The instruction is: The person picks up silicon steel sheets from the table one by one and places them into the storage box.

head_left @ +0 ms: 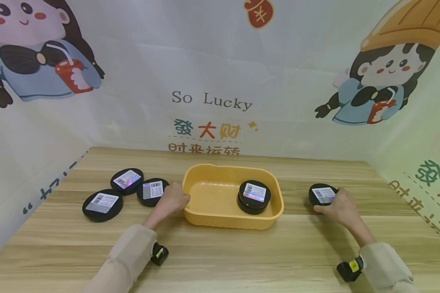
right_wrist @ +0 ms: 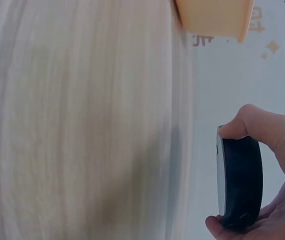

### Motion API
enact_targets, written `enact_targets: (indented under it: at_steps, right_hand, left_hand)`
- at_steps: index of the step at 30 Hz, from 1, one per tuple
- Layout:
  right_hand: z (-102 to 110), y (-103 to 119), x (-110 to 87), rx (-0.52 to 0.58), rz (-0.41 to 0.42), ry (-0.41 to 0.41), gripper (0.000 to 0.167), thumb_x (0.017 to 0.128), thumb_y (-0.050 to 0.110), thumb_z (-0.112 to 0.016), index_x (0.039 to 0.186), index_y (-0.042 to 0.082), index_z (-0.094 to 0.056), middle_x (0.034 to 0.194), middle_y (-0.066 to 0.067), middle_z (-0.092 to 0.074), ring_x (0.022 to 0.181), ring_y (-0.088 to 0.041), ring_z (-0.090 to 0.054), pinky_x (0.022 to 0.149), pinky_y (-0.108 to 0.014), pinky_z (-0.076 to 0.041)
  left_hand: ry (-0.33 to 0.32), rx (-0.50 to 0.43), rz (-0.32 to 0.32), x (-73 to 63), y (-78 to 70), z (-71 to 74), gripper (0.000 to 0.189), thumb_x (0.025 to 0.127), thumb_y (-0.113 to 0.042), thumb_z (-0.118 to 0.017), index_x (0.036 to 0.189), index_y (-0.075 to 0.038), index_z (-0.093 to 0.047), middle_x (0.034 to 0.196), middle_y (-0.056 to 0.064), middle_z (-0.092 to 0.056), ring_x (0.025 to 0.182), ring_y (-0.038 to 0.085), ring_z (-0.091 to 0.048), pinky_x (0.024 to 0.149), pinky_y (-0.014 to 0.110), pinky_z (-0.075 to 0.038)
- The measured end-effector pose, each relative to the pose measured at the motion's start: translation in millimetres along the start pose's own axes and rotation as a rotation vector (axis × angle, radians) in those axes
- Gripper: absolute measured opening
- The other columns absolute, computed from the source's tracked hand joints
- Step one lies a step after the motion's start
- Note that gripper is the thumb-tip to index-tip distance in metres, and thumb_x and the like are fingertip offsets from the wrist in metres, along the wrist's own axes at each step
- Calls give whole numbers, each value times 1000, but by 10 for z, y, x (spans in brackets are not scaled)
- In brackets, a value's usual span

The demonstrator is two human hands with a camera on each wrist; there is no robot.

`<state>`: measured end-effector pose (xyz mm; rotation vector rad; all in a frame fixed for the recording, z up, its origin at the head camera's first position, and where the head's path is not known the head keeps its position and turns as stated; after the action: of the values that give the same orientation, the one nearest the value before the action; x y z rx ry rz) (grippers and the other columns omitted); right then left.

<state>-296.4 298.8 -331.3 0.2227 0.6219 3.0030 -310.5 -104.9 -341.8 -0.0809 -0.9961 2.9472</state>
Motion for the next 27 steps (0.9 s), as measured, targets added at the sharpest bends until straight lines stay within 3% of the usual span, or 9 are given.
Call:
enact_targets:
  at_steps: [4, 13, 21, 27]
  right_hand:
    - [13, 43, -25, 26, -13, -5, 87, 66, 24, -70, 116, -30, -23, 104, -44, -39, 96, -53, -42, 82, -55, -36]
    - [65, 178, -124, 120, 14, -105, 80, 65, 20, -72, 116, -26, -30, 105, -41, -43, 95, -50, -45, 81, -53, -37]
    - [29, 272, -173, 196, -5, -98, 83, 68, 24, -71, 123, -21, -27, 114, -38, -40, 103, -48, -43, 86, -53, -36]
    - [49, 381, -188, 210, 39, -120, 82, 68, 25, -71, 122, -19, -29, 113, -36, -41, 102, -46, -43, 85, -52, -36]
  left_hand:
    - [6, -7, 4, 5, 3, -8, 11, 76, -3, -46, 67, 0, -48, 59, 7, -46, 50, 15, -45, 42, 20, -33]
    - [1, 4, -5, 18, 4, -13, 10, 76, -3, -47, 66, 0, -48, 60, 7, -44, 52, 16, -45, 44, 21, -33]
    - [-3, -9, -10, 10, 3, -8, 11, 76, -3, -46, 66, 0, -48, 60, 6, -44, 51, 16, -45, 44, 21, -33]
    - [-10, -5, -17, 4, -1, 0, 11, 76, -3, -47, 65, 0, -48, 60, 7, -45, 52, 16, -45, 44, 21, -34]
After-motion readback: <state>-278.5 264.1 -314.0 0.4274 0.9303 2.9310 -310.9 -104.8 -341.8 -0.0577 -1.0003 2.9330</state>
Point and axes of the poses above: each hand's wrist, its own x-axis towards the middle knuckle, its own z-axis out of the back of the hand, y = z × x, the point moved 7 cm from there along x, towards the middle knuckle
